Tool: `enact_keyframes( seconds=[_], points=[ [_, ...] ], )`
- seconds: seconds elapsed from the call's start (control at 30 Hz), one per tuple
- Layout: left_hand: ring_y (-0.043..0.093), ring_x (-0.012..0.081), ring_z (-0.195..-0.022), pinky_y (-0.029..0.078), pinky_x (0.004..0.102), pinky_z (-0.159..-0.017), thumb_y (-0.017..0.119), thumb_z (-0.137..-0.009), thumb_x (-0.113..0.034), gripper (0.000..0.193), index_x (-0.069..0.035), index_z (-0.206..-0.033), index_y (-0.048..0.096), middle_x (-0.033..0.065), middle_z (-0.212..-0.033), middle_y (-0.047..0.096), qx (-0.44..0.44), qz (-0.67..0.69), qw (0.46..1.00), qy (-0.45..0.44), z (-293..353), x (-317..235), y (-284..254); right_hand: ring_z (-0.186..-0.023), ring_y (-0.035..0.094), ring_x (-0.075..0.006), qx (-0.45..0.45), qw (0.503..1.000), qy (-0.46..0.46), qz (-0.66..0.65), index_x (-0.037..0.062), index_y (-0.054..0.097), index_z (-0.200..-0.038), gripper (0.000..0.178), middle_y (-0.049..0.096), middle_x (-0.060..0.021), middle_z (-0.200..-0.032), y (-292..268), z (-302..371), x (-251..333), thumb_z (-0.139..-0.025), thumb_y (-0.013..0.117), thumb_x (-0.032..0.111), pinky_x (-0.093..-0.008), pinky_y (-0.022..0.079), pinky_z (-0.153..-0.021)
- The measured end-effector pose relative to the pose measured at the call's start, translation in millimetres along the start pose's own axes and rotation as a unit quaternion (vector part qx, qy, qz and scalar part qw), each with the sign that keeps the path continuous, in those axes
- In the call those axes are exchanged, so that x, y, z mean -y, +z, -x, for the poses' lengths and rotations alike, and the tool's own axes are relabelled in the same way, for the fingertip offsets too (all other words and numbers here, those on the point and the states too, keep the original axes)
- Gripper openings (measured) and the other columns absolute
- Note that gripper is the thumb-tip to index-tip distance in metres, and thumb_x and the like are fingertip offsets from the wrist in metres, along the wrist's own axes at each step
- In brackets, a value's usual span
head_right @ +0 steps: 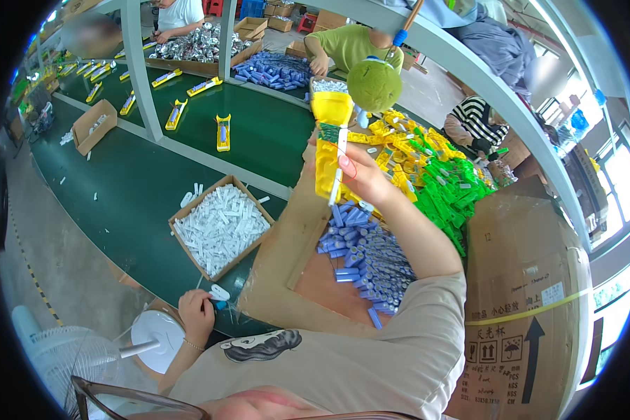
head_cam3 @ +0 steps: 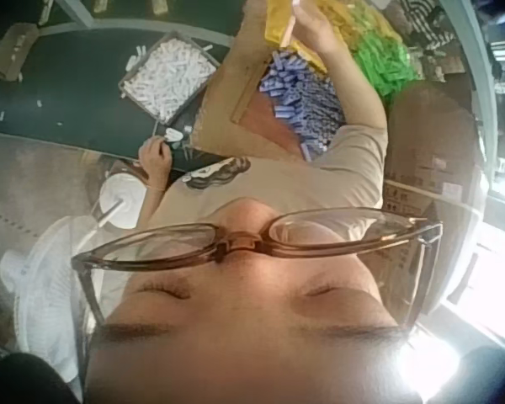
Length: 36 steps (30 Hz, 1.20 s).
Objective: The recorder is assembling small electronic components, specifically inserting internal parts into yellow plastic housings at a factory workstation.
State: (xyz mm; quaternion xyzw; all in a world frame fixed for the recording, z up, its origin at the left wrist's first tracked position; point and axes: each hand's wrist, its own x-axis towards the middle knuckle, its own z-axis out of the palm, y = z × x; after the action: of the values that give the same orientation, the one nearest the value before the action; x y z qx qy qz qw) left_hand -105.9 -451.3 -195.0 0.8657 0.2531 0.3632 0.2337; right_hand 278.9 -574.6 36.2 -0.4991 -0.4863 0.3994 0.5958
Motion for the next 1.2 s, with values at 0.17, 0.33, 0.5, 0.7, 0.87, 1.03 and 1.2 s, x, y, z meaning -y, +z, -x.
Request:
enact_keyframes(
  seconds=[0.17, 0.33, 0.5, 0.7, 0.87, 1.03, 1.2],
  points=[
    [0.059, 0.0270, -0.082, 0.043, 0.0369, -0.074, 0.061, -0.073, 0.000, 0.013, -0.006, -0.084, 0.062, 0.0090, -0.086, 0.062, -0.036, 0.072, 0.997, 0.020, -0.4, 0.7, -1.9, -0.060, 0.062, -0.0198, 0.130, 0.959, 0.195, -0.159, 0.0009, 0.048, -0.128, 0.064, 0.065, -0.0108, -0.085, 68.5, 41.4, 20.5, -0.089, 0.054, 0.051, -0.0318, 0.052, -0.054],
    [0.057, 0.0204, -0.092, 0.044, 0.0305, -0.085, 0.050, -0.087, 0.000, 0.016, 0.004, -0.100, 0.058, 0.0126, -0.098, 0.060, -0.057, 0.330, 0.940, -0.061, -30.6, -42.7, -37.2, -0.059, 0.061, -0.0115, 0.364, 0.849, 0.366, 0.110, 0.0012, 0.063, -0.107, 0.042, 0.066, -0.0071, -0.077, 119.4, 44.5, 19.7, -0.093, 0.053, 0.040, -0.0274, 0.050, -0.050],
    [0.057, 0.0178, -0.103, 0.043, 0.0312, -0.092, 0.042, -0.099, -0.037, 0.051, 0.003, -0.130, 0.044, 0.0132, -0.116, 0.059, 0.382, 0.526, 0.759, -0.032, -57.1, -89.2, -41.1, -0.073, 0.061, -0.0110, 0.437, 0.734, 0.413, 0.316, 0.0016, 0.062, -0.109, 0.045, 0.064, -0.0051, -0.081, 174.7, 35.4, 12.2, -0.093, 0.053, 0.042, -0.0258, 0.049, -0.062],
    [0.060, 0.0159, -0.076, 0.049, 0.0281, -0.068, 0.043, -0.096, -0.048, 0.051, -0.004, -0.122, 0.047, 0.0095, -0.091, 0.062, 0.501, 0.601, 0.603, -0.156, -26.5, -114.4, -49.6, -0.089, 0.060, -0.0155, 0.163, 0.869, 0.209, 0.418, 0.0009, 0.057, -0.117, 0.046, 0.063, -0.0090, -0.100, 182.4, 57.7, 22.2, -0.092, 0.054, 0.040, -0.0287, 0.048, -0.077],
    [0.058, 0.0149, -0.078, 0.048, 0.0279, -0.071, 0.038, -0.098, -0.046, 0.047, -0.005, -0.120, 0.047, 0.0083, -0.088, 0.059, 0.375, 0.626, 0.664, -0.165, -7.9, -118.4, -48.2, -0.105, 0.057, -0.0242, -0.157, 0.928, -0.094, 0.325, 0.0070, 0.059, -0.118, 0.045, 0.057, -0.0151, -0.119, 187.9, 121.4, 1.3, -0.077, 0.073, 0.016, -0.0364, 0.047, -0.088],
    [0.054, 0.0129, -0.077, 0.045, 0.0265, -0.070, 0.043, -0.099, -0.035, 0.038, -0.002, -0.117, 0.050, 0.0044, -0.088, 0.056, 0.447, 0.461, 0.750, -0.157, -6.6, -139.2, -61.8, -0.126, 0.043, -0.0357, -0.043, 0.864, -0.133, 0.484, 0.0103, 0.059, -0.121, 0.059, 0.044, -0.0172, -0.137, 210.9, 151.6, -21.7, -0.065, 0.079, 0.012, -0.0431, 0.037, -0.103],
    [0.060, 0.0193, -0.078, 0.047, 0.0315, -0.068, 0.049, -0.095, -0.035, 0.046, -0.004, -0.128, 0.044, 0.0123, -0.089, 0.060, 0.409, 0.300, 0.858, -0.080, 1.8, -145.7, -60.2, -0.127, 0.041, -0.0392, -0.118, 0.838, -0.132, 0.516, 0.0065, 0.065, -0.110, 0.048, 0.048, -0.0153, -0.134, 216.3, 167.2, -20.5, -0.064, 0.079, 0.011, -0.0463, 0.035, -0.104]
  ],
)
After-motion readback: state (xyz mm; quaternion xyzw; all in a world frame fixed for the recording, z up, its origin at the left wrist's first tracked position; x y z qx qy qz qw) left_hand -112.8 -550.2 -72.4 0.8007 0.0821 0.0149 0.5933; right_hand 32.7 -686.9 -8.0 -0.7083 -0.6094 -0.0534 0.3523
